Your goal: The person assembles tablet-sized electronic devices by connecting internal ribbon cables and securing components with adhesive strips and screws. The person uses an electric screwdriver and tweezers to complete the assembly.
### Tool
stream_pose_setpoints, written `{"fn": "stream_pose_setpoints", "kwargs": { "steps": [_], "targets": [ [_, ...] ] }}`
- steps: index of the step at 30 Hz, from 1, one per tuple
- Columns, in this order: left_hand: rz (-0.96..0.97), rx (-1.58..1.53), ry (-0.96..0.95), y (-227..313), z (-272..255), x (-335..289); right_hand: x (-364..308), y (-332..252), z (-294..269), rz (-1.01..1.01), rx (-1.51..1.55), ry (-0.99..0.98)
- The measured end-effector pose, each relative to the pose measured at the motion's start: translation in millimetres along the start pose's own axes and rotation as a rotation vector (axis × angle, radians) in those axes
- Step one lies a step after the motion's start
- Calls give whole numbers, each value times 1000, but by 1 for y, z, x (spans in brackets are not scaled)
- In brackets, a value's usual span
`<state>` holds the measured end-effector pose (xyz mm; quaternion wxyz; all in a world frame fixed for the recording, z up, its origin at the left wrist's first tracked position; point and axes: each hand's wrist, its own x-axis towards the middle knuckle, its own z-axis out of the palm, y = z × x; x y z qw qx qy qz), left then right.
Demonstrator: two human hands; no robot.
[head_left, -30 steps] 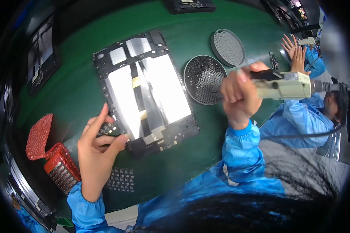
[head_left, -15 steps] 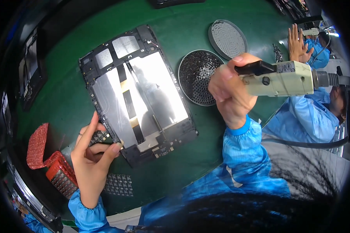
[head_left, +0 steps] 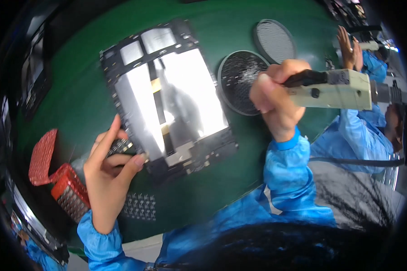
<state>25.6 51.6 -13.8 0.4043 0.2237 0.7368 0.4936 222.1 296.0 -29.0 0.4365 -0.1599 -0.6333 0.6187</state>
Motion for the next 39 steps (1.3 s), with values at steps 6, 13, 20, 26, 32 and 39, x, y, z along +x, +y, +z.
{"fn": "stream_pose_setpoints", "kwargs": {
  "steps": [6,13,20,26,32,39],
  "targets": [
    [126,-112,-110,-10,-10,1,-4,-5,13,3,-76,65],
    [101,-188,-118,-16,-21,4,-30,-28,129,51,387,-110],
    [143,-156,-119,-20,-25,9,-39,-20,163,178,-112,-252],
    [203,-142,-84,-28,-25,10,-45,-17,167,183,-25,-303],
    [202,-147,-85,-27,-22,10,-45,-13,164,180,82,-300],
    [202,-128,-78,-28,-22,10,-43,-13,153,162,226,-282]
  ]
}}
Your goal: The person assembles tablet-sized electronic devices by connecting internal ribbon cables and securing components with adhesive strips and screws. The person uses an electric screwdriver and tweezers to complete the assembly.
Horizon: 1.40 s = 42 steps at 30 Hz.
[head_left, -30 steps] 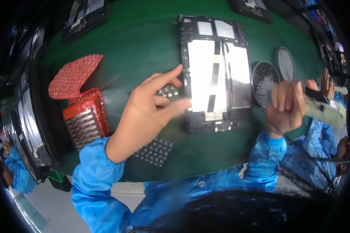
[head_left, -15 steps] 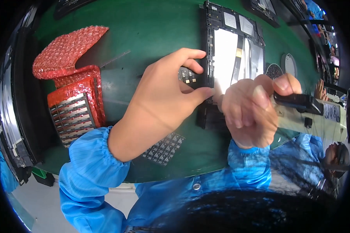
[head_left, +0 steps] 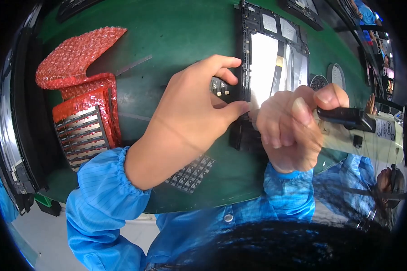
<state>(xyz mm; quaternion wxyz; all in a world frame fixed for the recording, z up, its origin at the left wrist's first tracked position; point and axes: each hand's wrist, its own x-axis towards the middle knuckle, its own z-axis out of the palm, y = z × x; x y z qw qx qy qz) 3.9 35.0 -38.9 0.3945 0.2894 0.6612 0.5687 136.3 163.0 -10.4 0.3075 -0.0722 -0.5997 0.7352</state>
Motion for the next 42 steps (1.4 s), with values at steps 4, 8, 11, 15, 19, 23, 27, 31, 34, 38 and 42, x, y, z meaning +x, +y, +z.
{"fn": "stream_pose_setpoints", "kwargs": {
  "steps": [4,8,11,15,19,23,27,31,34,38,42],
  "targets": [
    [-21,9,-7,3,-1,0,4,2,-3,-26,78,-1],
    [33,-49,38,-1,1,-7,6,2,2,-63,149,-9],
    [129,151,6,16,-4,-20,11,-8,4,-93,192,-52],
    [195,173,-40,26,9,-29,4,-23,10,-82,376,53],
    [129,131,-83,26,14,-26,3,-30,9,-81,312,68],
    [171,119,-50,24,16,-25,2,-28,8,-81,313,76],
    [246,174,-18,21,18,-24,2,-27,9,-82,299,96],
    [295,174,-1,19,19,-25,5,-24,2,-86,222,-28],
    [314,248,-8,20,18,-27,4,-23,5,-93,192,-11],
    [328,330,-3,20,15,-31,2,-17,7,-107,196,1],
    [131,422,-87,51,2,-36,1,-22,8,-70,188,30]
  ]
}}
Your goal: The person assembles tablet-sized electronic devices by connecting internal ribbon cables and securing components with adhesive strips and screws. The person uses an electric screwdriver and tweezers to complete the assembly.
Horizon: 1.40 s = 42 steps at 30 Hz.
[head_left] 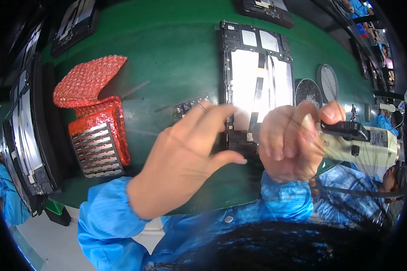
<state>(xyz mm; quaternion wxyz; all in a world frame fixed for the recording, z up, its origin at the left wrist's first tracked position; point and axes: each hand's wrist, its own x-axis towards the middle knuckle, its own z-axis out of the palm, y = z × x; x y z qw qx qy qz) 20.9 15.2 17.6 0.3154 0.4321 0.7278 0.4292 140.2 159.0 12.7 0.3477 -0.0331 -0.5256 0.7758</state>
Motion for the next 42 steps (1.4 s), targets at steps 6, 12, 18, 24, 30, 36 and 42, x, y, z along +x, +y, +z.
{"fn": "stream_pose_setpoints", "kwargs": {
  "steps": [6,12,18,24,30,36,42],
  "targets": [
    [-248,-339,-3,-27,-8,24,-3,18,-3,30,-409,125],
    [-159,-297,33,-38,7,33,-4,24,-2,47,-512,37],
    [-167,-327,41,-38,9,32,-7,33,-5,56,-574,42],
    [-147,-349,54,-43,6,33,-5,43,-6,48,-626,50],
    [89,-257,256,-47,12,29,-4,36,7,0,-633,29],
    [-52,-466,161,-47,20,15,-18,47,-8,136,-770,-83],
    [218,200,214,-26,36,-41,-11,33,11,178,-368,61]
  ]
}}
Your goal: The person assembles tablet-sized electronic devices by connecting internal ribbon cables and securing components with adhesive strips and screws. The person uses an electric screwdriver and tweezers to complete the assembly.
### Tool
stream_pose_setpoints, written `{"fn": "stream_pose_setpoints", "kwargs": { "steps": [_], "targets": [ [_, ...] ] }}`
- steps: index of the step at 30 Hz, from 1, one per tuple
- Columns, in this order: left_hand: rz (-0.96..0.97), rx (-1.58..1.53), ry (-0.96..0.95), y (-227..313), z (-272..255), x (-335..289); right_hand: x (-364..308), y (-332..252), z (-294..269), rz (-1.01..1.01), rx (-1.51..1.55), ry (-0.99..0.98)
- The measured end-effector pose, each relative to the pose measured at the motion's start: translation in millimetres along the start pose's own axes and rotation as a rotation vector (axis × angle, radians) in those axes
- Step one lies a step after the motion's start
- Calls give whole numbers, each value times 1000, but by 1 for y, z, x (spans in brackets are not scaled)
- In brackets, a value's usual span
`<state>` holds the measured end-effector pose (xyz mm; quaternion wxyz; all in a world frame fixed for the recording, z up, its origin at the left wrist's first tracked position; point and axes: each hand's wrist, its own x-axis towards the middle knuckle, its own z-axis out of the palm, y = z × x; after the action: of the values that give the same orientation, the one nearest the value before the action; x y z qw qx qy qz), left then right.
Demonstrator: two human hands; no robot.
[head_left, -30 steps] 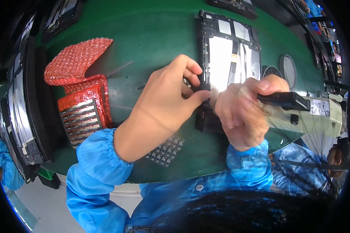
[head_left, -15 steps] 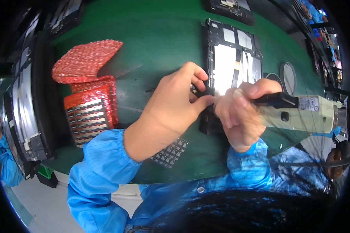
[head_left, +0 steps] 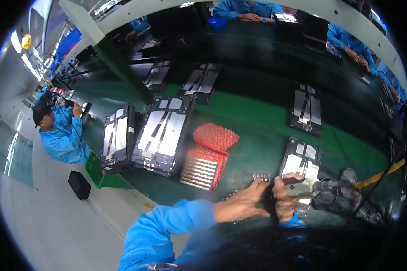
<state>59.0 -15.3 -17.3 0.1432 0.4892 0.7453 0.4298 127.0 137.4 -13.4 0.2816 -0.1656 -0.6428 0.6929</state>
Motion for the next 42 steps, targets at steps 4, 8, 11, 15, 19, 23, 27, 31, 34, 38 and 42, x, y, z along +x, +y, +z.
{"fn": "stream_pose_setpoints", "kwargs": {
  "steps": [4,8,11,15,19,23,27,31,34,38,42],
  "targets": [
    [-231,163,-96,34,12,11,2,19,-11,-41,-186,-13],
    [-288,215,-35,35,26,0,4,-5,-15,42,222,51],
    [-354,-290,116,43,31,3,-1,-5,-83,1,398,266],
    [-732,-1067,267,56,32,16,21,-86,-124,-463,547,307],
    [-605,-1126,287,79,-10,30,19,-81,-179,-545,609,246],
    [-446,-1203,153,54,16,190,10,-69,-188,-464,676,506],
    [-514,-1001,147,-5,90,330,33,-68,-156,-427,575,110],
    [-527,-300,157,-48,106,357,39,-44,-145,-272,567,158],
    [-167,256,-97,-9,4,342,23,1,-197,-213,562,277],
    [-256,469,186,-159,-242,304,29,-35,-170,-300,396,218],
    [-1055,746,-2,-264,-373,177,43,-41,-150,-293,347,304]
  ]
}}
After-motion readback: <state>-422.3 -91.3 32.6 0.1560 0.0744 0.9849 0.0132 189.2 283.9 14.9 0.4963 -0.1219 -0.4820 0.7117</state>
